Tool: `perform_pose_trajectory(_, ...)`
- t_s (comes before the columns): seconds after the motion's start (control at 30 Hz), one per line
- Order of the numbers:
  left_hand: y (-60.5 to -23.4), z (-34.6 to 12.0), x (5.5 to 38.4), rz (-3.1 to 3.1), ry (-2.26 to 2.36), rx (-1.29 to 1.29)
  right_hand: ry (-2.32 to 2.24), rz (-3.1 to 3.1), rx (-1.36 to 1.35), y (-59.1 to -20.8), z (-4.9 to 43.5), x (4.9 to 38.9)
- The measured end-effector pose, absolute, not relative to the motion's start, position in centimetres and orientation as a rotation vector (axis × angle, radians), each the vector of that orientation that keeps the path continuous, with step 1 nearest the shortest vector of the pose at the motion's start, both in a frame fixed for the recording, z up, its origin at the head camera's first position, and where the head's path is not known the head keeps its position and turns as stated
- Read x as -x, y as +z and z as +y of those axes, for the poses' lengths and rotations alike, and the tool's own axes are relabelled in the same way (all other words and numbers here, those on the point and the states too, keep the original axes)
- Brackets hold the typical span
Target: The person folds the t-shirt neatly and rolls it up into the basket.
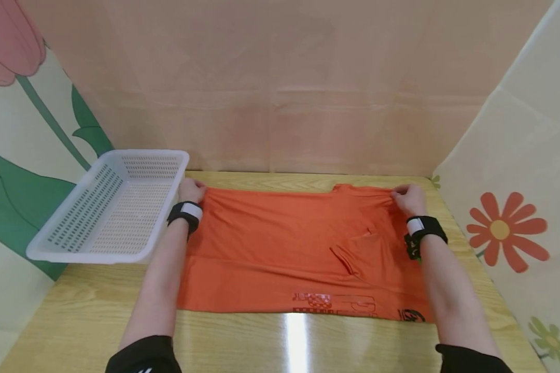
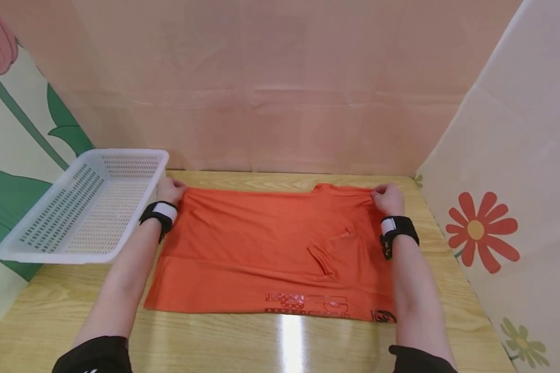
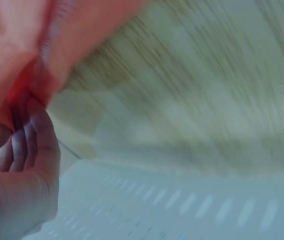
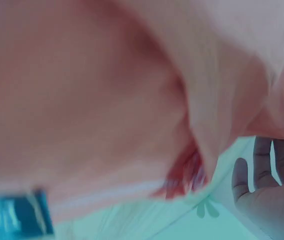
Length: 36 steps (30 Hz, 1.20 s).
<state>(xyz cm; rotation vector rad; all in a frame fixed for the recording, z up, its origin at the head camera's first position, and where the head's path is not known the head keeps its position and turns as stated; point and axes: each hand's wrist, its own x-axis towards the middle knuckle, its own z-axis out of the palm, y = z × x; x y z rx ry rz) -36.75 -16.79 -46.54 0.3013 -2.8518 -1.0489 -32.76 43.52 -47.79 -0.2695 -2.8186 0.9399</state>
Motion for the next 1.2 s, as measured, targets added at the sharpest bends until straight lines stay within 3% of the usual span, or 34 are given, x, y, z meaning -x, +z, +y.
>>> perform_pose_trajectory(0.23,-45.7,-16.0,36.6,-2.921,-0.820,-0.285,0.945,-2.826,0.238,-46.7,44.1,32.8)
perform_pose_trajectory(0.63,-43.4,-14.0,35.0,-2.933,-0.328,-0.044,1.039,-2.833,0.131,-44.6,45.4,33.2)
perform_pose_trajectory(1.2,-38.9,-13.7,31.6,-2.971,-0.326,0.045,1.411,-2.889,-0.122,-41.7,47.6,30.3)
